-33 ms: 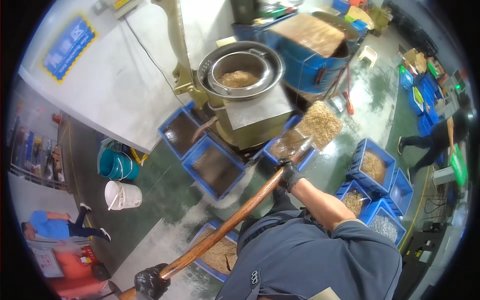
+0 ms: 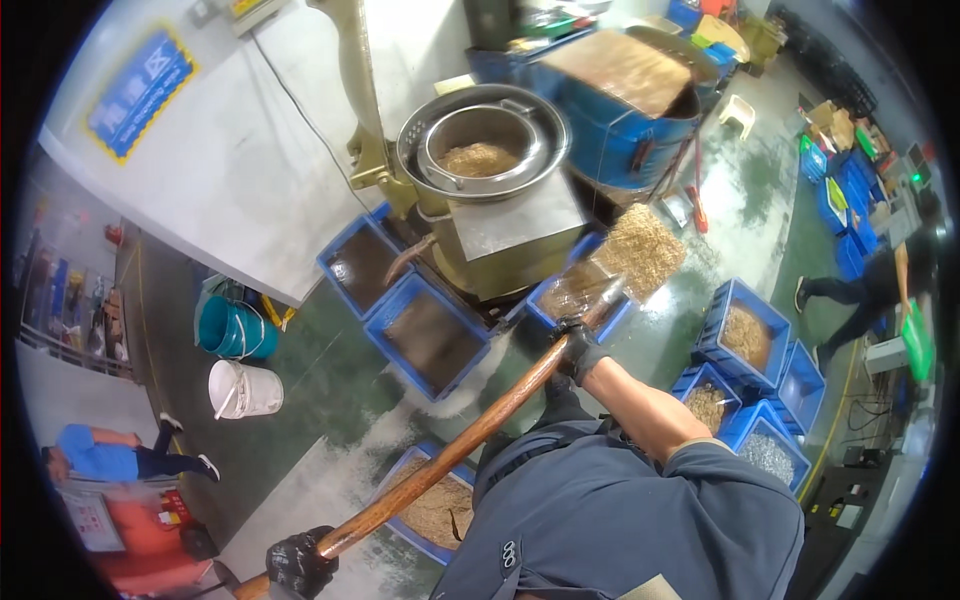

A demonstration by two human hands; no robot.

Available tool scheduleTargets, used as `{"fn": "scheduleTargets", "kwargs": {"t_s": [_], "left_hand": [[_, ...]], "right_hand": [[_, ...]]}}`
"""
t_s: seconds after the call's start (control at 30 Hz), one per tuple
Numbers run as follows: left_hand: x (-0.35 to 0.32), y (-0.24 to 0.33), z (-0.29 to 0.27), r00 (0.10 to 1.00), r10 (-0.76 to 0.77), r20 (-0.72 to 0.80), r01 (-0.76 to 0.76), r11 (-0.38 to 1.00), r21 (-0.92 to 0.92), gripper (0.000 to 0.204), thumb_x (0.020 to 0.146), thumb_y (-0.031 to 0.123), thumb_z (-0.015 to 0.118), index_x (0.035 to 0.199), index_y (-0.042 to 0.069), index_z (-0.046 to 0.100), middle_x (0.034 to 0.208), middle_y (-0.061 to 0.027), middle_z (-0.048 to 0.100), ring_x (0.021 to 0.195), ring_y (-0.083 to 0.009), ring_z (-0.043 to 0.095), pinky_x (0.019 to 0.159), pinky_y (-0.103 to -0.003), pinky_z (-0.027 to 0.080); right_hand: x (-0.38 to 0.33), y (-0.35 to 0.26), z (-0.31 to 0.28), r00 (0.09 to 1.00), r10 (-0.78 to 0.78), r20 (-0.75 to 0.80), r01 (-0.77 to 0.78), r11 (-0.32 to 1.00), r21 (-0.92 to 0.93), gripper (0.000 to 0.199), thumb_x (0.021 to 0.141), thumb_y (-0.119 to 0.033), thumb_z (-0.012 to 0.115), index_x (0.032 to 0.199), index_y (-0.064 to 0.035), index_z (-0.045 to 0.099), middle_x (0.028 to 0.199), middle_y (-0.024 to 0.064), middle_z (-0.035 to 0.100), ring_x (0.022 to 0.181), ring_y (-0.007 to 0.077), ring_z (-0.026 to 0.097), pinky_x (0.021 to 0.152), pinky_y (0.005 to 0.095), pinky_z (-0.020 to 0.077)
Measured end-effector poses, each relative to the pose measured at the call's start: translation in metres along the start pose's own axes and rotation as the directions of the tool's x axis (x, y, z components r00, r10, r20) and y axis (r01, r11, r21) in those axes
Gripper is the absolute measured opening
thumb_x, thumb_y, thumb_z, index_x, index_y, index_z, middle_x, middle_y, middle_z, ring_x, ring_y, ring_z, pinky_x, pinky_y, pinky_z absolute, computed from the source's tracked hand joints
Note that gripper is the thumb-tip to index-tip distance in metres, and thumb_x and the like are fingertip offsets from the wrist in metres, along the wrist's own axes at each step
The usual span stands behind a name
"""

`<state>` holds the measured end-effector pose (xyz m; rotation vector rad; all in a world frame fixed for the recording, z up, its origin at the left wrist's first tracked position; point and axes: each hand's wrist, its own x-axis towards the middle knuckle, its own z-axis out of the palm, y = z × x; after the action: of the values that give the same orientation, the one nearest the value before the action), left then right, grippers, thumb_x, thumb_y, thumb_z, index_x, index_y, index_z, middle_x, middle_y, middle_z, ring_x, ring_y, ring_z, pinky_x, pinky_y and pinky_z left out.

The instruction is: Transferring brown shredded material from blue storage bins into an industrial machine using a long-handled paddle and hands.

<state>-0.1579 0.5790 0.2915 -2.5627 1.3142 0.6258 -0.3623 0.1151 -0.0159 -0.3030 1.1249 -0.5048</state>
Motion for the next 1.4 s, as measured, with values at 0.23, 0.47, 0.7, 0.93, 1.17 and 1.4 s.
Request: {"fn": "scheduleTargets", "kwargs": {"t_s": [0.23,0.47,0.7,0.93,1.17,1.4], "left_hand": [[-0.004,-0.002,-0.012,0.988,0.022,-0.153,-0.050,0.983,-0.177,0.026,0.079,0.024,0.064,0.105,0.021,0.067,0.086,-0.0078,0.069,0.070,-0.0259,0.066,0.061,-0.035,0.053],[0.004,0.001,-0.023,0.996,0.049,-0.074,-0.057,0.991,-0.122,0.038,0.076,0.028,0.062,0.112,0.017,0.063,0.079,-0.0089,0.068,0.064,-0.0257,0.064,0.057,-0.037,0.051],[0.004,0.020,-0.029,0.961,-0.020,-0.274,-0.017,0.991,-0.131,0.024,0.081,0.035,0.056,0.096,0.024,0.071,0.069,-0.0051,0.065,0.052,-0.0237,0.060,0.049,-0.036,0.049],[0.011,-0.001,-0.009,0.954,0.042,-0.296,0.001,0.989,0.145,0.024,0.080,0.033,0.058,0.096,0.020,0.069,0.071,-0.0057,0.064,0.054,-0.0236,0.059,0.051,-0.037,0.049],[0.021,-0.016,-0.007,0.982,0.030,-0.187,-0.080,0.960,-0.269,0.030,0.078,0.027,0.063,0.107,0.019,0.066,0.081,-0.0058,0.067,0.068,-0.0248,0.064,0.061,-0.036,0.052],[-0.022,-0.012,0.015,0.982,-0.148,-0.118,0.116,0.963,-0.242,0.031,0.079,0.031,0.063,0.109,0.023,0.066,0.084,-0.0052,0.068,0.071,-0.0247,0.065,0.063,-0.036,0.053]], "right_hand": [[0.003,-0.007,0.007,0.999,-0.045,0.006,0.044,0.990,0.136,0.020,0.092,-0.028,0.047,0.080,-0.0125,0.052,0.067,0.0050,0.049,0.061,0.0194,0.049,0.053,0.0330,0.0436],[0.002,-0.020,0.009,0.999,0.012,-0.046,-0.007,0.996,0.092,0.018,0.090,-0.029,0.050,0.080,-0.0133,0.052,0.068,0.0046,0.048,0.063,0.0192,0.049,0.054,0.0338,0.0433],[0.003,-0.028,0.003,1.000,0.003,0.015,-0.005,0.987,0.158,0.019,0.089,-0.032,0.051,0.081,-0.0151,0.053,0.069,0.0038,0.048,0.063,0.0195,0.049,0.055,0.0345,0.0438],[-0.003,-0.047,0.017,0.999,-0.043,0.028,0.043,0.999,-0.003,0.019,0.091,-0.030,0.047,0.087,-0.0128,0.053,0.076,0.0056,0.051,0.069,0.0208,0.051,0.059,0.0368,0.0458],[-0.012,-0.071,0.072,0.995,0.066,-0.070,-0.052,0.982,0.184,0.024,0.087,-0.020,0.053,0.066,-0.0124,0.045,0.060,0.0039,0.043,0.054,0.0184,0.046,0.051,0.0308,0.0431],[-0.002,-0.083,0.143,0.999,-0.012,0.038,0.009,0.997,0.083,0.023,0.086,-0.019,0.054,0.066,-0.0133,0.045,0.057,0.0021,0.045,0.050,0.0179,0.047,0.049,0.0293,0.0438]]}}
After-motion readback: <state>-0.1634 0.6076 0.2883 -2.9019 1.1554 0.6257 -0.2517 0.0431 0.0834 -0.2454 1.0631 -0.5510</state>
